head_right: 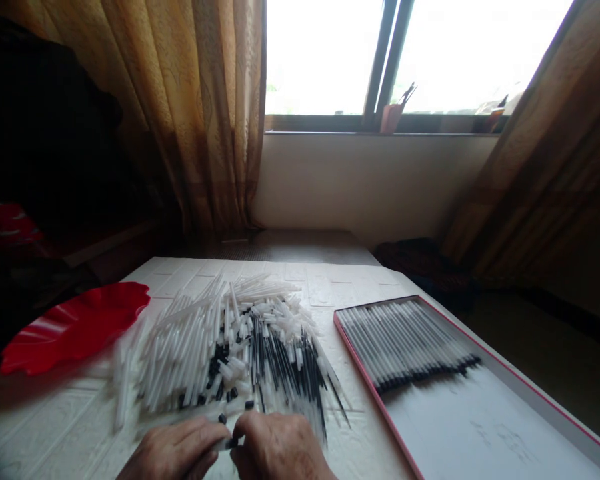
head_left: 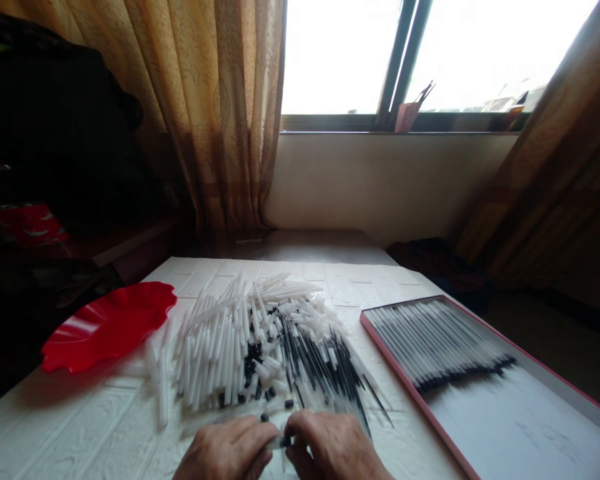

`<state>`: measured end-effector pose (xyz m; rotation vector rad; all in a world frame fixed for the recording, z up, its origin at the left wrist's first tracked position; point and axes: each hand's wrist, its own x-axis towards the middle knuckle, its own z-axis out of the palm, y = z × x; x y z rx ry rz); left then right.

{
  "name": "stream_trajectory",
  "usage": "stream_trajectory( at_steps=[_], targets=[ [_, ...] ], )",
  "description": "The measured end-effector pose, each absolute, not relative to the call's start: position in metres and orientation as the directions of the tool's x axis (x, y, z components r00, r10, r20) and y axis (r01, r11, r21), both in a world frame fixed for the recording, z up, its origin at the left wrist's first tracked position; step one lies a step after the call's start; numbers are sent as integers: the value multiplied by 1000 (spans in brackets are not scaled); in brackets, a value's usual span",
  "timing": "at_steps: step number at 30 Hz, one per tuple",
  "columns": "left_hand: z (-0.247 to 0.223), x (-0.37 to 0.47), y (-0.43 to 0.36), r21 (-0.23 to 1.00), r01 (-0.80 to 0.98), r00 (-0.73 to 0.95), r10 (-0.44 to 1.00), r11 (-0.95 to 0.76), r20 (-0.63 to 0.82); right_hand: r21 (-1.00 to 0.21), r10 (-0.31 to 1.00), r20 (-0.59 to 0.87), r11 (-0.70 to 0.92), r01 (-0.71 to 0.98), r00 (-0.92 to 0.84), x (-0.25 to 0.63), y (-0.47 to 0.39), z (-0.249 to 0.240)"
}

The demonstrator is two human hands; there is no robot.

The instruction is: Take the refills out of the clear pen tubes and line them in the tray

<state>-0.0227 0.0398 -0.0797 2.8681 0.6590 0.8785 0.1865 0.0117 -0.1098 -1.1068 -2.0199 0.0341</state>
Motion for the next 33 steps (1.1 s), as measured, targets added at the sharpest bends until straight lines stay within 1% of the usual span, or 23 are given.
stream_trajectory(
  at_steps=[4, 6, 9, 11, 13, 16, 21, 24, 28, 33],
  targets=[
    [-86, -19, 40, 163, 352, 704, 376, -922, 603, -300, 697, 603, 649, 699, -388, 191, 9, -93],
    [-87, -19, 40, 180, 358, 696, 390, -916, 603, -323, 721, 566, 641, 697, -400, 193, 6, -82],
    [-83, -20, 38, 238, 385, 701, 451, -891, 553, -402, 761, 513, 622, 672, -397, 193, 2, -69],
    [-78, -20, 36, 264, 401, 696, 479, -877, 535, -411, 763, 499, 625, 663, -410, 192, 0, -64],
    [-75, -19, 34, 272, 411, 699, 492, -870, 519, -396, 763, 503, 622, 676, -407, 192, -2, -63],
    [-74, -17, 34, 248, 417, 700, 483, -874, 526, -386, 773, 506, 600, 701, -383, 191, -2, -64],
    [-71, -15, 36, 184, 414, 682, 437, -892, 586, -373, 776, 524, 579, 725, -350, 191, 0, -68],
    [-69, -14, 36, 178, 423, 669, 439, -888, 600, -329, 768, 544, 565, 757, -338, 189, 3, -70],
    [-68, -12, 35, 182, 431, 653, 445, -884, 613, -277, 779, 527, 536, 797, -341, 188, 5, -70],
    [-69, -13, 37, 183, 441, 634, 449, -879, 630, -357, 783, 518, 563, 745, -344, 191, 0, -64]
  ],
)
